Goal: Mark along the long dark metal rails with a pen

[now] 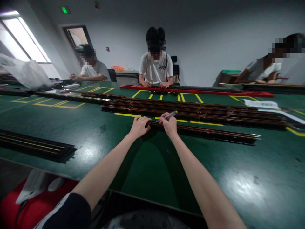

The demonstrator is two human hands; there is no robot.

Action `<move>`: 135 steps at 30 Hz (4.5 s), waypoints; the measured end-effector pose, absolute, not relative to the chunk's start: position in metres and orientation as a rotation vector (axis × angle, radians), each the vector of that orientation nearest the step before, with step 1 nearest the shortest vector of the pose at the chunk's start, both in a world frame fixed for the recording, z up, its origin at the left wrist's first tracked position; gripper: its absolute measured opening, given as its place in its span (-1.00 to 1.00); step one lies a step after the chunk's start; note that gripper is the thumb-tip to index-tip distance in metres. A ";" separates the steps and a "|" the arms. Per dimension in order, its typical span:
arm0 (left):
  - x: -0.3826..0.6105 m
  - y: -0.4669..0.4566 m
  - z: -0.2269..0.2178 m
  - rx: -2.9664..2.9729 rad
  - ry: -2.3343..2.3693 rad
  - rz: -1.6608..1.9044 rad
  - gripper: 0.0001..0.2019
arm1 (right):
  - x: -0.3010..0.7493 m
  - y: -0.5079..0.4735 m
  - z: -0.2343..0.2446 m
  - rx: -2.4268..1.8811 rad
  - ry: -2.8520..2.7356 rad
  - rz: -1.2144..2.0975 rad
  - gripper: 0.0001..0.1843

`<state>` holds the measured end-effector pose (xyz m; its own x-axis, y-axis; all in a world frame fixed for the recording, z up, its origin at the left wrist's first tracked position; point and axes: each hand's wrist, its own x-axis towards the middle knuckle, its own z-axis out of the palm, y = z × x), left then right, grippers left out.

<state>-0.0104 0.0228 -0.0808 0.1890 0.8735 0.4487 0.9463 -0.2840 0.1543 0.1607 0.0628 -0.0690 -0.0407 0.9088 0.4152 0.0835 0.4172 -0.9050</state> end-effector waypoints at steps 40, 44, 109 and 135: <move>-0.011 0.022 -0.077 -2.354 -1.778 -0.699 -0.75 | 0.162 0.059 -0.069 -0.895 -1.447 0.901 -0.86; -0.010 0.021 -0.076 -2.354 -1.786 -0.688 -0.75 | 0.162 0.059 -0.070 -0.904 -1.456 0.895 -0.83; -0.009 0.024 -0.081 -2.265 -1.748 -0.646 -0.52 | 0.160 0.055 -0.067 -0.913 -1.484 0.863 -0.82; -0.008 0.017 -0.070 -2.336 -1.807 -0.604 -0.64 | 0.167 0.060 -0.069 -0.927 -1.316 0.760 -0.89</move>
